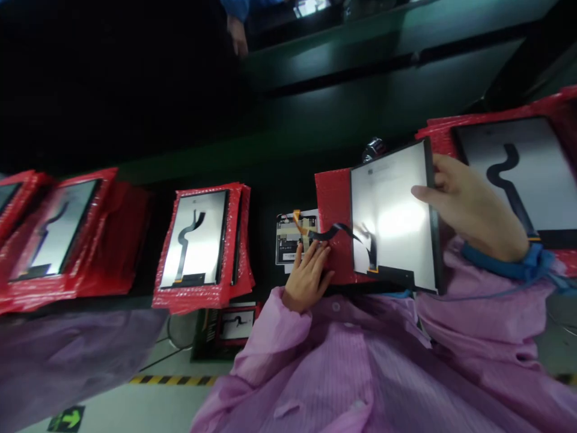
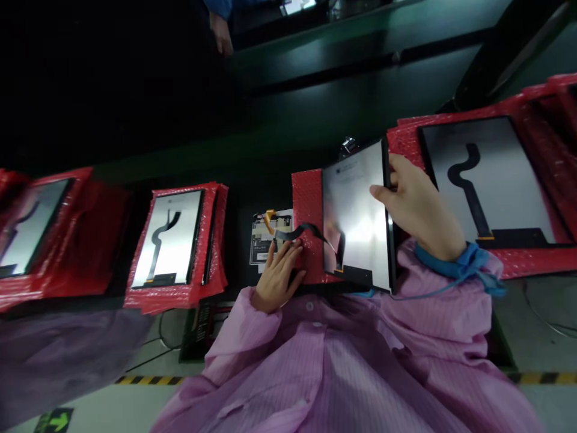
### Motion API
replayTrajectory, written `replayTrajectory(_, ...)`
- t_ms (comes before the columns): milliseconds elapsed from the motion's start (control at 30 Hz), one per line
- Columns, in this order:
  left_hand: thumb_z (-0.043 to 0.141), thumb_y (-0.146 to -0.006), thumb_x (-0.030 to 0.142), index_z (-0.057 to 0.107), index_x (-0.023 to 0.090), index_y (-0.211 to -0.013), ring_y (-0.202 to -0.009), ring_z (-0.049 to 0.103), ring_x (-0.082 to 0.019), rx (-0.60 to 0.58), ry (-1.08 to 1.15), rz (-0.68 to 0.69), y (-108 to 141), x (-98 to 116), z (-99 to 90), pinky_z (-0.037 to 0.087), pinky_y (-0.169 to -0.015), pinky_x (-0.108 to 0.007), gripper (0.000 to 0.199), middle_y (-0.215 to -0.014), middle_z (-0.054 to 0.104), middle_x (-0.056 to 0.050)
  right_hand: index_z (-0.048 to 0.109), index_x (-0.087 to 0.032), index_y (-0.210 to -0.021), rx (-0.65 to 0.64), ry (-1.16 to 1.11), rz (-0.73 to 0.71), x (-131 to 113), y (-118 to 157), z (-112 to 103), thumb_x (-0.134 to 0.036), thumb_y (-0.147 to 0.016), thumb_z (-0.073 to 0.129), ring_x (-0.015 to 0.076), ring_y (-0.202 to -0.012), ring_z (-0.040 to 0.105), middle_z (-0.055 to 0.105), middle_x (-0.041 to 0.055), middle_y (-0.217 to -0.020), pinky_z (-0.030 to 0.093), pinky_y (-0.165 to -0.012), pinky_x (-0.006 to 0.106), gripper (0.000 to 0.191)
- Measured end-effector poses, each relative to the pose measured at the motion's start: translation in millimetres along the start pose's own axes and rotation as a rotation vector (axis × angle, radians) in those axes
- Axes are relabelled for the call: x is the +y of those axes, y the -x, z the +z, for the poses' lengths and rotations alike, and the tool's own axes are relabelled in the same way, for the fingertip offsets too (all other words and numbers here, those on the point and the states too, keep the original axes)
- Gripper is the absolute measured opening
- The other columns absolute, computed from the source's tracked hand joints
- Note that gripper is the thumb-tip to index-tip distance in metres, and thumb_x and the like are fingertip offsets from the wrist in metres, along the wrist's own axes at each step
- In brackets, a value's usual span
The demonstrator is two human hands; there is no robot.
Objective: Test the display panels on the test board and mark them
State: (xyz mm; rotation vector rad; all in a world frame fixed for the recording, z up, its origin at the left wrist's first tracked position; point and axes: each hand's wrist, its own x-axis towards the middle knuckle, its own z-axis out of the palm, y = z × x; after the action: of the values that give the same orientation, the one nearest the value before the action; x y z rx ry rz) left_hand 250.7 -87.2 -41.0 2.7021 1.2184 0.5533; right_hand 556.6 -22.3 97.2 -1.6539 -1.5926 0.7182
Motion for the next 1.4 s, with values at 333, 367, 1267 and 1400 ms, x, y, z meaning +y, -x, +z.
replayTrajectory(333,0.042,-0.101,0.024,0.015,0.014,-0.159,-0.149,0.033,-0.029,0.004,0.051,0.000,2,-1,0.8,0.029,-0.120,-0.054,0.065,-0.151,0.049,-0.018,0.062,-0.014,-0.114,-0.111,-0.104,0.160,40,-27,59,-0.020,-0.084,0.053,0.0249,-0.078,0.068,0.071,0.0086,-0.089,0.057,-0.076,0.044,0.031)
replayTrajectory(367,0.043,-0.101,0.025,0.023,0.015,-0.157,-0.149,0.033,-0.030,-0.001,0.025,0.015,2,-1,0.6,0.029,-0.120,-0.054,0.061,-0.151,0.049,-0.017,0.063,-0.013,-0.112,-0.079,0.018,0.145,46,-27,62,-0.018,-0.083,0.054,0.0268,-0.082,0.068,0.071,0.0109,-0.092,0.057,-0.080,0.047,0.030)
replayTrajectory(1267,0.047,-0.090,0.017,0.055,0.020,-0.075,-0.081,0.060,-0.021,0.164,0.083,-0.064,-98,-49,-29.6,0.037,-0.088,-0.042,0.017,-0.074,0.066,-0.002,0.046,-0.021,-0.069,-0.454,-0.077,-0.354,7,-27,144,-0.016,-0.077,0.052,0.0166,-0.072,0.047,0.053,0.0008,-0.073,0.036,-0.074,0.031,0.012)
replayTrajectory(1400,0.048,-0.089,0.017,0.056,0.021,-0.075,-0.082,0.061,-0.021,0.200,0.063,-0.058,-98,-49,-29.7,0.036,-0.089,-0.042,0.017,-0.074,0.066,-0.002,0.046,-0.021,-0.072,-0.478,-0.075,-0.402,13,-29,145,-0.018,-0.082,0.052,0.0171,-0.075,0.048,0.054,0.0013,-0.075,0.037,-0.079,0.032,0.013)
